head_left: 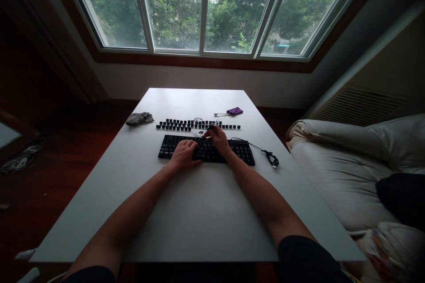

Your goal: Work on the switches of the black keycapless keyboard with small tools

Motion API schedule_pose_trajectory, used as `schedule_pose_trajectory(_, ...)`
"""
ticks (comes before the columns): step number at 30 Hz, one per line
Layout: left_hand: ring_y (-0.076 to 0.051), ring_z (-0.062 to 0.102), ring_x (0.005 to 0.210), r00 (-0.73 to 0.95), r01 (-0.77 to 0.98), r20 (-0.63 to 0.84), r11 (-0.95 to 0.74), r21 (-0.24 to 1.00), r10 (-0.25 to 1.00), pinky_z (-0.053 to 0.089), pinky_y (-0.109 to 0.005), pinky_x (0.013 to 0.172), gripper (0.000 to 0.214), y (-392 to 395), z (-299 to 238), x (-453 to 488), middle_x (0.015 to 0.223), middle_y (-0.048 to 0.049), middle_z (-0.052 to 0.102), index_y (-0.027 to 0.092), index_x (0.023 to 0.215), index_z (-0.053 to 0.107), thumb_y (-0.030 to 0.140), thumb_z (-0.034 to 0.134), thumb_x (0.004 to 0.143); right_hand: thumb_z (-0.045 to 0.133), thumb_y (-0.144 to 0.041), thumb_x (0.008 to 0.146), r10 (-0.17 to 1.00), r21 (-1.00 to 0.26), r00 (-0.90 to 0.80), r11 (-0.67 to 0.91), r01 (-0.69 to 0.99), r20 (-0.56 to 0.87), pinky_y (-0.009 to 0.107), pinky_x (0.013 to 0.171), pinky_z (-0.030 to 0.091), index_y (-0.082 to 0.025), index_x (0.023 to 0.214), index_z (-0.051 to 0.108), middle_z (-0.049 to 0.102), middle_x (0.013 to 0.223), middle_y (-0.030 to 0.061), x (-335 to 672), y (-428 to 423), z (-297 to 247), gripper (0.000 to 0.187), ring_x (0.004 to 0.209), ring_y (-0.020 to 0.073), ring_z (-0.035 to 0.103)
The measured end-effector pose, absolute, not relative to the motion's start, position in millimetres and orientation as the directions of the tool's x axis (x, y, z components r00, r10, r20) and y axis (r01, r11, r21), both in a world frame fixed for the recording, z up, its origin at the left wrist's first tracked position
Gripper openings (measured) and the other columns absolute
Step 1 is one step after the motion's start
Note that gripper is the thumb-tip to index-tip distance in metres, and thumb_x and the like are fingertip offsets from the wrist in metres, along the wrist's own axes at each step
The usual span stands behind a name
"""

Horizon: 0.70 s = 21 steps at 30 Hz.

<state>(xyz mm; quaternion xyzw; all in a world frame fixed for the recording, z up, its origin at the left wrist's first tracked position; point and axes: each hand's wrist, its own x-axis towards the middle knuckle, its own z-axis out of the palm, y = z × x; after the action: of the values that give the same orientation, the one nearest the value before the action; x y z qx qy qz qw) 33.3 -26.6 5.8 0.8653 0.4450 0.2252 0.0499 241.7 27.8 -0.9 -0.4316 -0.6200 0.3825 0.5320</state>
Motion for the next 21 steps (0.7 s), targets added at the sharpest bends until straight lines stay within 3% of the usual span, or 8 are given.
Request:
schedule_pose_trajectory(3,-0.033,0.052,0.117,0.5,0.754,0.334,-0.591,0.286,0.799,0.038,-0.05,0.107,0.057,-27.5,7.4,33.4,0.122,-0.0106,0.06,0.025,0.118,0.058,0.05,0.077,0.071,0.058,-0.056,0.086,0.955,-0.956,0.029,0.293,0.024,0.294,0.029,0.064,0.056,-0.022,0.09,0.054,0.069,0.084,0.0028,245.4,32.7,-0.8,0.035,0.08,0.019,0.069)
schedule_pose_trajectory(9,-0.03,0.055,0.112,0.47,0.74,0.381,-0.591,0.322,0.796,0.041,-0.047,0.104,0.044,-24.7,5.0,32.6,0.116,-0.0092,0.063,0.023,0.113,0.06,0.052,0.068,0.082,0.06,-0.053,0.086,0.947,-0.947,-0.031,0.32,0.017,0.319,0.032,0.067,0.058,-0.022,0.089,0.054,0.071,0.085,0.0044,235.6,28.6,-2.5,0.032,0.083,0.021,0.07)
schedule_pose_trajectory(14,-0.026,0.061,0.105,0.313,0.732,0.426,-0.501,0.461,0.849,0.046,-0.041,0.096,0.028,-19.0,-1.0,31.0,0.109,-0.0077,0.068,0.022,0.113,0.063,0.041,0.057,0.093,0.062,-0.049,0.087,0.926,-0.933,-0.116,0.361,-0.001,0.358,0.032,0.07,0.057,-0.021,0.089,0.057,0.071,0.081,0.0038,221.1,19.2,-3.7,0.028,0.077,0.0198,0.069)
schedule_pose_trajectory(21,-0.023,0.065,0.098,0.201,0.621,0.462,-0.477,0.621,0.864,0.049,-0.036,0.088,0.02,-14.3,-3.3,27.5,0.102,-0.0053,0.071,0.023,0.103,0.067,0.037,0.057,0.094,0.068,-0.049,0.083,0.916,-0.926,-0.15,0.378,0.008,0.373,0.033,0.071,0.057,-0.021,0.092,0.062,0.071,0.079,0.0033,211.3,10.9,-8.2,0.029,0.076,0.021,0.069)
